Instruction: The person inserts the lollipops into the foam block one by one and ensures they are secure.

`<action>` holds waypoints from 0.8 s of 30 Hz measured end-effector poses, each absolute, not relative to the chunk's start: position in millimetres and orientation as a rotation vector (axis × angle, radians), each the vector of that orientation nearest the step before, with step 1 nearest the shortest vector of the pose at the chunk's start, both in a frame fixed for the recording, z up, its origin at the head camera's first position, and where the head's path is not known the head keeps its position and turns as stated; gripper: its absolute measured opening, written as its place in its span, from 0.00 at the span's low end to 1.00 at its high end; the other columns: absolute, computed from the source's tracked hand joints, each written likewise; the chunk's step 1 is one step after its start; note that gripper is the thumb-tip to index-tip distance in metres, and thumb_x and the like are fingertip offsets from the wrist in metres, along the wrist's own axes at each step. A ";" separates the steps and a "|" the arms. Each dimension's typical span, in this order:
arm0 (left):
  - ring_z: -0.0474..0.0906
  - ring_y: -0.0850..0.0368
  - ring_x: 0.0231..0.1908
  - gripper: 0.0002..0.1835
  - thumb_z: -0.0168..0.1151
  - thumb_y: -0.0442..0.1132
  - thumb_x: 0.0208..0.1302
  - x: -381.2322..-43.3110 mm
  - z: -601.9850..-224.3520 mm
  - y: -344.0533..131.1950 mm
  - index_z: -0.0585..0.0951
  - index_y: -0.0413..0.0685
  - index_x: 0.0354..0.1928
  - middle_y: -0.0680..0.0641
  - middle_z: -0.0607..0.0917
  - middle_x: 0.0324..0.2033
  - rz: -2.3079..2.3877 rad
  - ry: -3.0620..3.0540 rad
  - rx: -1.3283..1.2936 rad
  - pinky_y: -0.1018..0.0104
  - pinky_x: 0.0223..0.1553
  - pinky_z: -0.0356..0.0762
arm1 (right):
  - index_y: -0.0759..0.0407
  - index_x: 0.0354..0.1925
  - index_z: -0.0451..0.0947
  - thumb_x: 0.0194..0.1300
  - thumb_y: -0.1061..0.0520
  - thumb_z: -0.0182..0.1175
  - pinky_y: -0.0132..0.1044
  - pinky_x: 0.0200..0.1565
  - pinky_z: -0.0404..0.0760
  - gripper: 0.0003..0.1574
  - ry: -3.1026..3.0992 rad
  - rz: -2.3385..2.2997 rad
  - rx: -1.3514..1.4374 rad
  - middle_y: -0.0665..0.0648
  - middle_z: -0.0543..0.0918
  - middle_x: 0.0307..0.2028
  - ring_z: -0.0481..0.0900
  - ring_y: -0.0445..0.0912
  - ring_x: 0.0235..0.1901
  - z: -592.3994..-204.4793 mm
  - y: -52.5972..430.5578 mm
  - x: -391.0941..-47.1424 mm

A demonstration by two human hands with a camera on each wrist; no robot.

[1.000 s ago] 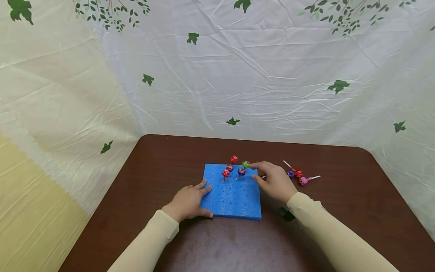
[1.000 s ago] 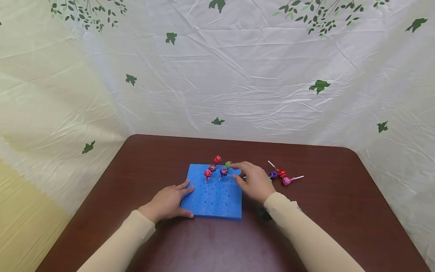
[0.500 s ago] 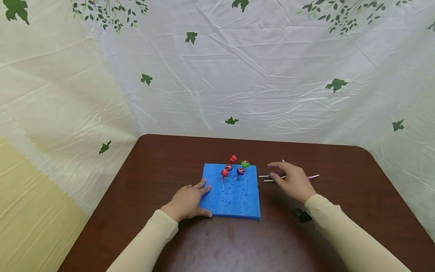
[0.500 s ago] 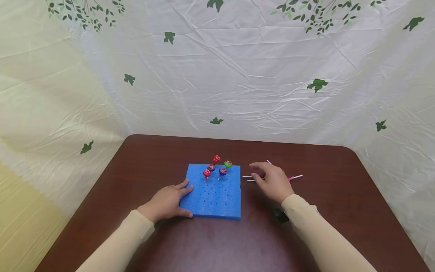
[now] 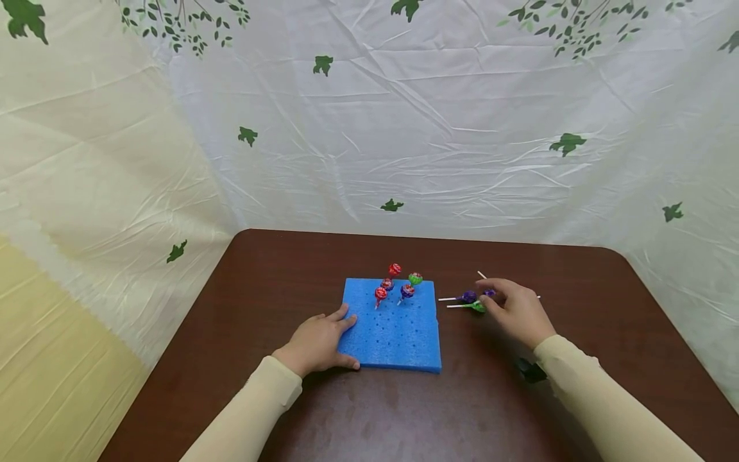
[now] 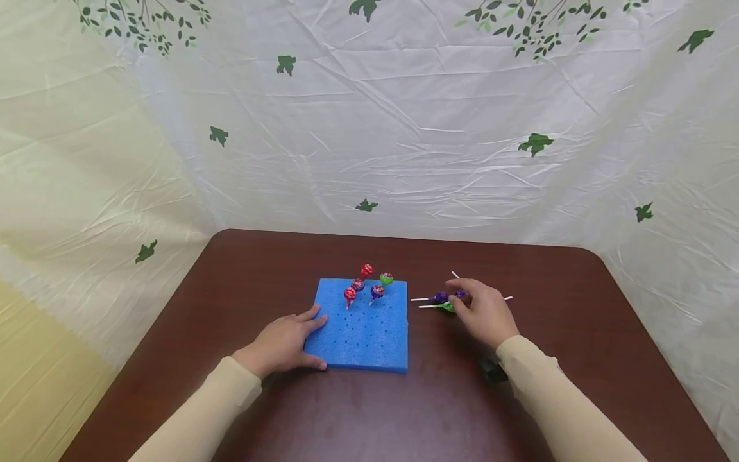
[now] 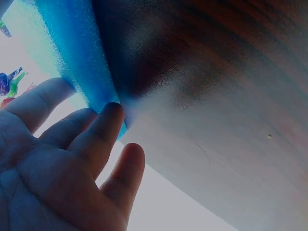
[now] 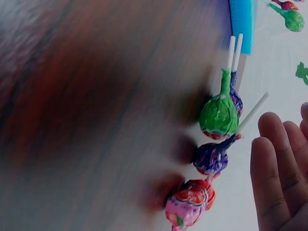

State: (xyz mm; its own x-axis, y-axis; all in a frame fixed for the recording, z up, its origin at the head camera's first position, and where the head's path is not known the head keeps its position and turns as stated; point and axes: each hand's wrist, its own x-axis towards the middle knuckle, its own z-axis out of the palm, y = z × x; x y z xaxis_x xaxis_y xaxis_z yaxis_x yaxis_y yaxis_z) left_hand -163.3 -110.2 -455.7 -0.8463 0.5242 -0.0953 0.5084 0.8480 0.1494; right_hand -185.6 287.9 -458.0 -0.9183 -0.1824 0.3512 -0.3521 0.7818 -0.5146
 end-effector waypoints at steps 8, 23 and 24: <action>0.70 0.45 0.66 0.50 0.71 0.68 0.50 -162.6 -454.6 -110.8 0.71 0.47 0.71 0.39 0.66 0.71 0.179 2.890 0.798 0.48 0.65 0.66 | 0.60 0.53 0.82 0.65 0.62 0.67 0.45 0.33 0.81 0.17 -2.687 0.835 0.392 0.58 0.86 0.41 0.81 0.51 0.34 -460.2 294.9 -185.0; 0.71 0.45 0.65 0.50 0.71 0.68 0.50 -161.9 -452.8 -109.9 0.71 0.47 0.71 0.39 0.66 0.71 0.188 2.886 0.796 0.48 0.65 0.66 | 0.63 0.49 0.81 0.63 0.63 0.67 0.53 0.41 0.83 0.15 -2.785 0.884 0.360 0.59 0.87 0.41 0.86 0.52 0.37 -472.3 303.1 -188.9; 0.71 0.45 0.65 0.50 0.71 0.68 0.50 -161.7 -452.8 -109.7 0.71 0.47 0.71 0.39 0.66 0.71 0.187 2.886 0.796 0.48 0.65 0.66 | 0.63 0.49 0.81 0.63 0.63 0.67 0.53 0.41 0.83 0.15 -2.797 0.880 0.359 0.59 0.87 0.41 0.86 0.52 0.37 -472.7 302.7 -189.0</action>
State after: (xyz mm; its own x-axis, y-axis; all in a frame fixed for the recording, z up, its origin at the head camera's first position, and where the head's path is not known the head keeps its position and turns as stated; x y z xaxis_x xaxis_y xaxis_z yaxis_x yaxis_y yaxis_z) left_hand -161.7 -109.7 -452.8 -0.8498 0.5169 -0.1030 0.4993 0.8521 0.1567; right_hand -189.0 302.7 -472.7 -0.9532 -0.1725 0.2483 -0.2836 0.7947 -0.5367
